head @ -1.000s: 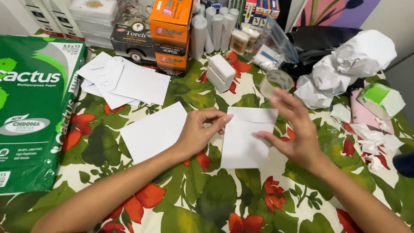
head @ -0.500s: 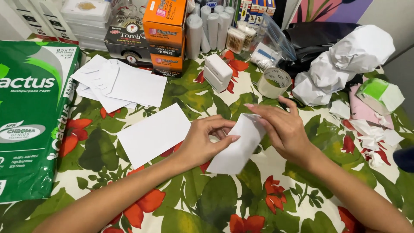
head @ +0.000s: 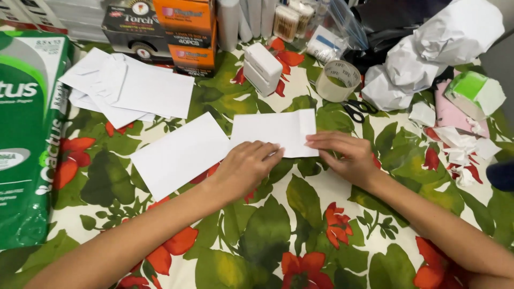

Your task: Folding rectangular pieces of white paper into small envelopes on a table.

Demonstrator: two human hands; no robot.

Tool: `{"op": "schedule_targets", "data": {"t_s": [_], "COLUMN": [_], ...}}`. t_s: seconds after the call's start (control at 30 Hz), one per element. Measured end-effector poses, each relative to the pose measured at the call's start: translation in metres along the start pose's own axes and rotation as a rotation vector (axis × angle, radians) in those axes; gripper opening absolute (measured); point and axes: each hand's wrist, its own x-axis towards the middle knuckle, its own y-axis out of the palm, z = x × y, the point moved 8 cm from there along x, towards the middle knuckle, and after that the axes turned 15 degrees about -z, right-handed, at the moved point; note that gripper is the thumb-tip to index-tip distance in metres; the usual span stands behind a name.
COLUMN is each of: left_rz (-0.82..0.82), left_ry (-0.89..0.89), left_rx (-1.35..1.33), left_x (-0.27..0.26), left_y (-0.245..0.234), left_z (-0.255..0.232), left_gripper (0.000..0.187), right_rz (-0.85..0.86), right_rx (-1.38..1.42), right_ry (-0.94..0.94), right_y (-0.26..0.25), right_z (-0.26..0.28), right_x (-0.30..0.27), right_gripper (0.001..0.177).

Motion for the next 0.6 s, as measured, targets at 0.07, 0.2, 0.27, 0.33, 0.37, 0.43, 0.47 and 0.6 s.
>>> {"op": "schedule_targets", "data": {"t_s": [0.07, 0.2, 0.27, 0.33, 0.37, 0.43, 0.47, 0.6], "left_rz": [0.178, 0.444, 0.481, 0.514, 0.518, 0.525, 0.495, 0.451], "left_ry": [-0.084, -0.154, -0.170, -0.186, -0.179, -0.175, -0.186, -0.223], "left_rx": [-0.028, -0.103, -0.133, -0.160, -0.162, -0.168, -0.145, -0.144], "left_x": [-0.009, -0.022, -0.024, -0.024, -0.024, -0.025, -0.024, -0.024], "left_y": [0.011, 0.027, 0.030, 0.032, 0.030, 0.029, 0.028, 0.025], "left_z": [-0.002, -0.018, -0.021, -0.022, -0.024, -0.029, -0.031, -0.034], "left_gripper": [0.028, 0.046, 0.051, 0.055, 0.053, 0.051, 0.052, 0.056], "right_rz": [0.046, 0.133, 0.160, 0.189, 0.203, 0.219, 0.216, 0.215], "right_rx": [-0.016, -0.119, -0.130, -0.141, -0.097, -0.052, -0.028, 0.049], "right_ry": [0.016, 0.026, 0.029, 0.026, 0.050, 0.079, 0.098, 0.125], "right_y": [0.004, 0.006, 0.005, 0.005, 0.006, 0.006, 0.006, 0.008], "right_z": [-0.013, -0.013, -0.013, -0.012, -0.012, -0.013, -0.013, -0.018], "right_x": [-0.017, -0.025, -0.027, -0.027, -0.027, -0.027, -0.027, -0.025], "right_gripper": [0.013, 0.015, 0.013, 0.012, 0.012, 0.013, 0.012, 0.009]}}
